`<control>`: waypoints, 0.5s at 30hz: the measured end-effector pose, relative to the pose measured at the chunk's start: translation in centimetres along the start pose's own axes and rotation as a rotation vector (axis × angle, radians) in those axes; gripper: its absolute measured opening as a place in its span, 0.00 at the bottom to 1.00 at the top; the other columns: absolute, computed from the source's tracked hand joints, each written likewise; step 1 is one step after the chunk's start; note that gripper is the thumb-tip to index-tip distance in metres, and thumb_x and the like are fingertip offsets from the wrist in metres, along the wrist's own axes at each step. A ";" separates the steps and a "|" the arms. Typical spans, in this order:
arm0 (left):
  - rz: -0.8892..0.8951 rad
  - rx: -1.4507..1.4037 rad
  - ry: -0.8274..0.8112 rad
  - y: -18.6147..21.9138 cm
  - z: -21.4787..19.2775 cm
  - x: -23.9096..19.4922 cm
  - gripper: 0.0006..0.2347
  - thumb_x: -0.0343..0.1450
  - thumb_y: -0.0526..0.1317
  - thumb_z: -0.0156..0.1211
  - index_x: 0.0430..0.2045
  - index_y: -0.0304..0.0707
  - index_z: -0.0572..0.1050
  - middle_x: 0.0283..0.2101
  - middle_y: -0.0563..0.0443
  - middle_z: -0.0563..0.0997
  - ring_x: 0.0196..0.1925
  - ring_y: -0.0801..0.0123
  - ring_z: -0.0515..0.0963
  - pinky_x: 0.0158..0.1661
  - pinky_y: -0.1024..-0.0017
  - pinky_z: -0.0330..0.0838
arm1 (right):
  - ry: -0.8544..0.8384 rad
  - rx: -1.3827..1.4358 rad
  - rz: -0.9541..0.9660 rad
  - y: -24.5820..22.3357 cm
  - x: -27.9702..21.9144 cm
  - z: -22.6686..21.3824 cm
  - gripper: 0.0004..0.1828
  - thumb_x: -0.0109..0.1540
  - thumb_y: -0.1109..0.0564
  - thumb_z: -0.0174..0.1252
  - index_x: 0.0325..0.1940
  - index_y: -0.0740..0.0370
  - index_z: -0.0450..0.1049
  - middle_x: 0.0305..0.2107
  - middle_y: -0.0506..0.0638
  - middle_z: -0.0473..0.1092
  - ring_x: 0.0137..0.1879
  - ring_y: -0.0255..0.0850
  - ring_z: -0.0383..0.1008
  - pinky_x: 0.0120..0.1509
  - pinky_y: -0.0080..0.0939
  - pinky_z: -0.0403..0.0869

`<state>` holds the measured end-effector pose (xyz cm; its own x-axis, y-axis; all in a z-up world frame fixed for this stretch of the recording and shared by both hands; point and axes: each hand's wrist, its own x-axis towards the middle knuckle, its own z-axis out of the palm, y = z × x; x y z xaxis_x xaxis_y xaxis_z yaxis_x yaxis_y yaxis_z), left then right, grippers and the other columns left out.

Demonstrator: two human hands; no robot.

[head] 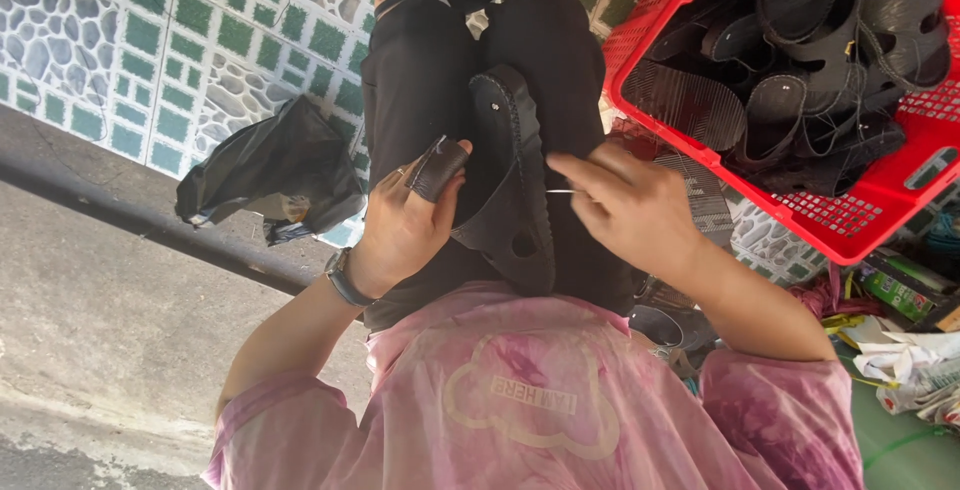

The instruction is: The person sits cross-legged and sews a black sandal using a needle and thread. They repeatedly push the needle through the sole and pull the thread to stitch the sandal, which is held on their lap. A red basket containing other sandals is visible nearby.

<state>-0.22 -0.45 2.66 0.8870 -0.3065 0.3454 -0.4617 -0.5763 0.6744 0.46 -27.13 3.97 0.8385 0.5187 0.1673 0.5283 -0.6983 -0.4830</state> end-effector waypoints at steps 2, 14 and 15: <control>0.018 -0.015 0.019 -0.1 0.4 -0.1 0.10 0.69 0.23 0.60 0.41 0.28 0.72 0.36 0.43 0.84 0.32 0.56 0.86 0.30 0.65 0.80 | -0.014 0.026 0.024 -0.3 -0.3 1.4 0.08 0.61 0.63 0.58 0.41 0.52 0.77 0.21 0.43 0.67 0.19 0.37 0.70 0.25 0.34 0.73; -0.169 0.645 -0.094 -5.5 -4.8 0.4 0.12 0.72 0.28 0.65 0.48 0.19 0.74 0.57 0.33 0.73 0.57 0.49 0.74 0.54 0.62 0.75 | 0.806 0.504 0.510 10.6 -4.9 -5.9 0.10 0.60 0.55 0.56 0.31 0.65 0.76 0.36 0.57 0.67 0.56 0.50 0.61 0.66 0.52 0.56; -0.126 0.308 -0.212 -3.2 -3.3 1.2 0.27 0.66 0.31 0.70 0.60 0.20 0.69 0.67 0.32 0.66 0.71 0.41 0.61 0.69 0.44 0.59 | 0.421 0.066 0.335 2.1 -0.1 -5.5 0.18 0.72 0.50 0.54 0.44 0.64 0.84 0.53 0.61 0.74 0.76 0.53 0.56 0.86 0.61 0.45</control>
<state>2.33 3.57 3.08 0.9305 -0.3499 0.1087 -0.3588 -0.8100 0.4639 2.26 -31.40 7.67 0.9476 0.0210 0.3188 0.2250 -0.7522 -0.6193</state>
